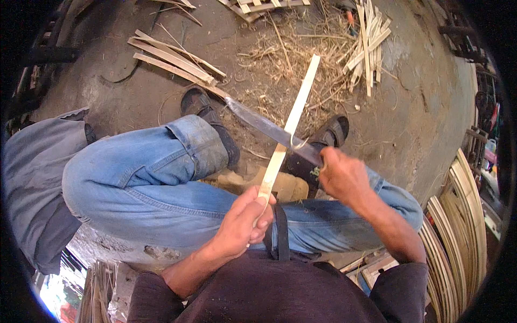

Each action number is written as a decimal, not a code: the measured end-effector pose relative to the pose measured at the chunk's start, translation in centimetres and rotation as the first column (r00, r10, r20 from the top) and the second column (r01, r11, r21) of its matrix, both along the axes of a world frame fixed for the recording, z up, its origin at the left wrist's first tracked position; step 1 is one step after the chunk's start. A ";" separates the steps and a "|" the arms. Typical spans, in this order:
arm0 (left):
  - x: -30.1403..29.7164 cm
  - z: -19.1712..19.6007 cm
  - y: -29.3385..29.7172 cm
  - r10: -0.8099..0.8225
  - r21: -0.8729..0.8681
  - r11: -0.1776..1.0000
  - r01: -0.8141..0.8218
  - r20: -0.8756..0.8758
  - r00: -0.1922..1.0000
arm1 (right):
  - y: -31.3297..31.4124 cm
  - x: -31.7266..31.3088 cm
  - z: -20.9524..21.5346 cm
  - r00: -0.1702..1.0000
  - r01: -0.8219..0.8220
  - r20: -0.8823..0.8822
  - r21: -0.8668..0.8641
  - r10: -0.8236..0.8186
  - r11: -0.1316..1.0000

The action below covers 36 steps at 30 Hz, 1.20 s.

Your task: The person sits on the floor and uses a knife to shave thin strips from a long wooden stick. They repeatedly draw the blade along the stick to remove material, occasionally pausing to inspect the edges. The shaved wood accumulates on the floor nearby.

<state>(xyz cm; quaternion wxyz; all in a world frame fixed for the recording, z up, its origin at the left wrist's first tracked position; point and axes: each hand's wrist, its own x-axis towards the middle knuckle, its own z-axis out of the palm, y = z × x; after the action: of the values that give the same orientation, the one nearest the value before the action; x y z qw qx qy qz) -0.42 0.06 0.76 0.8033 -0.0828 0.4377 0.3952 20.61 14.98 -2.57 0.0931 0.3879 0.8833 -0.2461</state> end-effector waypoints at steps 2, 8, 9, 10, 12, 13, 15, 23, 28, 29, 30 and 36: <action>0.1 0.0 -0.1 0.000 0.001 1.000 0.000 0.003 1.000 | -1.7 -0.3 1.1 0.995 -0.090 -0.058 -0.055 0.087 0.994; -0.2 1.2 -1.1 -0.078 0.030 0.996 0.079 -0.022 0.997 | 5.3 1.7 -2.0 0.997 0.079 0.003 0.184 -0.081 0.980; -0.1 1.1 -1.4 -0.089 0.026 0.996 0.091 -0.043 0.995 | 4.4 1.5 -1.4 0.999 0.027 -0.029 0.145 -0.023 0.989; -0.1 1.0 -1.5 -0.101 0.021 0.994 0.103 -0.064 0.993 | 3.3 1.3 -0.9 0.997 -0.026 -0.063 0.108 0.033 0.994; -0.3 1.2 -1.5 -0.098 0.015 0.995 0.100 -0.085 0.992 | 1.1 0.9 -0.6 0.984 -0.153 -0.075 0.116 0.163 0.981; -0.4 1.2 -1.5 -0.097 0.013 0.995 0.099 -0.097 0.991 | 0.9 1.1 -0.8 0.977 -0.199 -0.056 0.095 0.205 0.975; -0.5 1.0 -2.0 -0.099 0.033 0.994 0.104 -0.128 0.987 | 5.1 2.3 -3.0 0.992 0.082 0.077 0.219 -0.101 0.972; 0.0 0.5 -1.8 -0.191 0.119 0.953 0.278 -0.476 0.858 | -2.1 -1.1 1.5 0.966 -0.253 -0.071 -0.091 0.247 0.963; 0.3 0.6 -2.0 -0.206 0.144 0.913 0.383 -0.646 0.735 | -1.3 -0.9 2.1 0.993 -0.117 -0.021 -0.115 0.116 0.986; 0.3 0.7 -2.1 -0.199 0.149 0.909 0.390 -0.666 0.719 | -2.2 -0.7 2.7 0.981 -0.195 -0.032 -0.152 0.192 0.969; 0.2 0.7 -2.1 -0.191 0.154 0.905 0.397 -0.686 0.702 | -2.4 -0.6 3.0 0.966 -0.250 -0.093 -0.125 0.240 0.960; -0.2 0.8 -1.9 -0.234 0.127 0.897 0.423 -0.676 0.698 | -1.0 -1.1 2.2 0.992 -0.120 -0.035 -0.029 0.119 0.992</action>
<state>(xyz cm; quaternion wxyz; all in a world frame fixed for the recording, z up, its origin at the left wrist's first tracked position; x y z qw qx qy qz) -0.64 -1.87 1.56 0.6641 0.2499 0.6357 0.3039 19.48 13.97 -0.42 0.0990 0.3290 0.9025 -0.2599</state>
